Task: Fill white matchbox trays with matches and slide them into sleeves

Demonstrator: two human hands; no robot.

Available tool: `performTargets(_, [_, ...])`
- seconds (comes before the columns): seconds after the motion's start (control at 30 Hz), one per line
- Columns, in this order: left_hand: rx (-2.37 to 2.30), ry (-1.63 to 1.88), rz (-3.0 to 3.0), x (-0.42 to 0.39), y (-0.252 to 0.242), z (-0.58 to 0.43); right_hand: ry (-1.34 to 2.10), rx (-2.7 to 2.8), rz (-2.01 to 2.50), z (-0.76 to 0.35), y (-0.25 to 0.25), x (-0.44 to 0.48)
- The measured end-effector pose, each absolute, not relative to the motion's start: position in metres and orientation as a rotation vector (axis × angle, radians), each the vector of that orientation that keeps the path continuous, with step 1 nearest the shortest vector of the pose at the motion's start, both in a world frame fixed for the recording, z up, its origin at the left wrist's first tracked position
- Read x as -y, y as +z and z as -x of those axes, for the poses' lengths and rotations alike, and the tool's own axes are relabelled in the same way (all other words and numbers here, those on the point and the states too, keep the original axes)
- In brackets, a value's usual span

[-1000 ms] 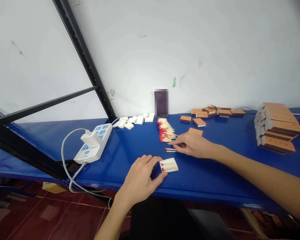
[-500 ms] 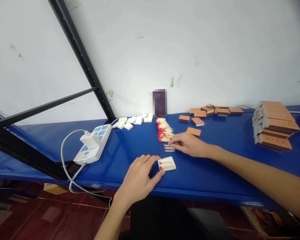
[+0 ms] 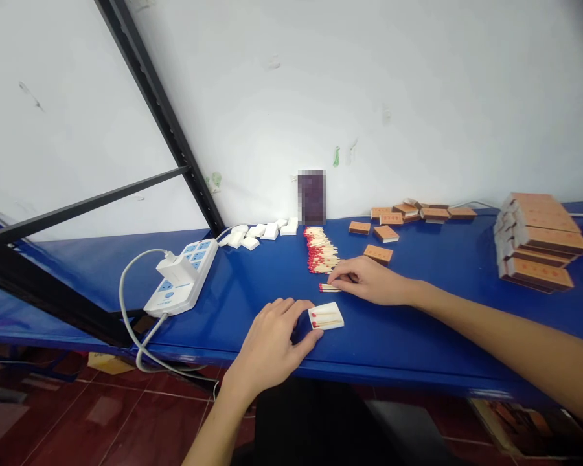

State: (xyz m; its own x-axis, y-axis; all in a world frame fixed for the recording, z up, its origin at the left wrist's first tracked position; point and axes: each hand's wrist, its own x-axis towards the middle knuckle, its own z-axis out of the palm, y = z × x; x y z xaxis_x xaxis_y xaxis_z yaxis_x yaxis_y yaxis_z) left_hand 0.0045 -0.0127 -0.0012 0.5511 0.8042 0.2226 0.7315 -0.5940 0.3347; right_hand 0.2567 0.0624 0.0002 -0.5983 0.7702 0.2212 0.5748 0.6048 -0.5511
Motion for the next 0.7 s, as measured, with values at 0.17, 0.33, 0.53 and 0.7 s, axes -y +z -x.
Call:
performTargets(0.17, [-1.292,0.543,-2.592,0.012,-0.0023,-0.0045,0.518,2.38,1.127,-0.2541,-0.005,-0.0635])
performTargets(0.33, [-1.301,0.51,-2.572,0.012,-0.0014,-0.0045,0.538,2.356,1.177,-0.2505,-0.0027,-0.0614])
performTargets(0.53, [-1.296,0.499,-2.577,0.0113,-0.0015,-0.0055,0.557,2.346,1.154,-0.2515,-0.0025,-0.0612])
performTargets(0.7, [-1.293,0.504,-2.579,0.0117,-0.0013,-0.005,0.537,2.333,1.153,-0.2511,-0.0052,-0.0623])
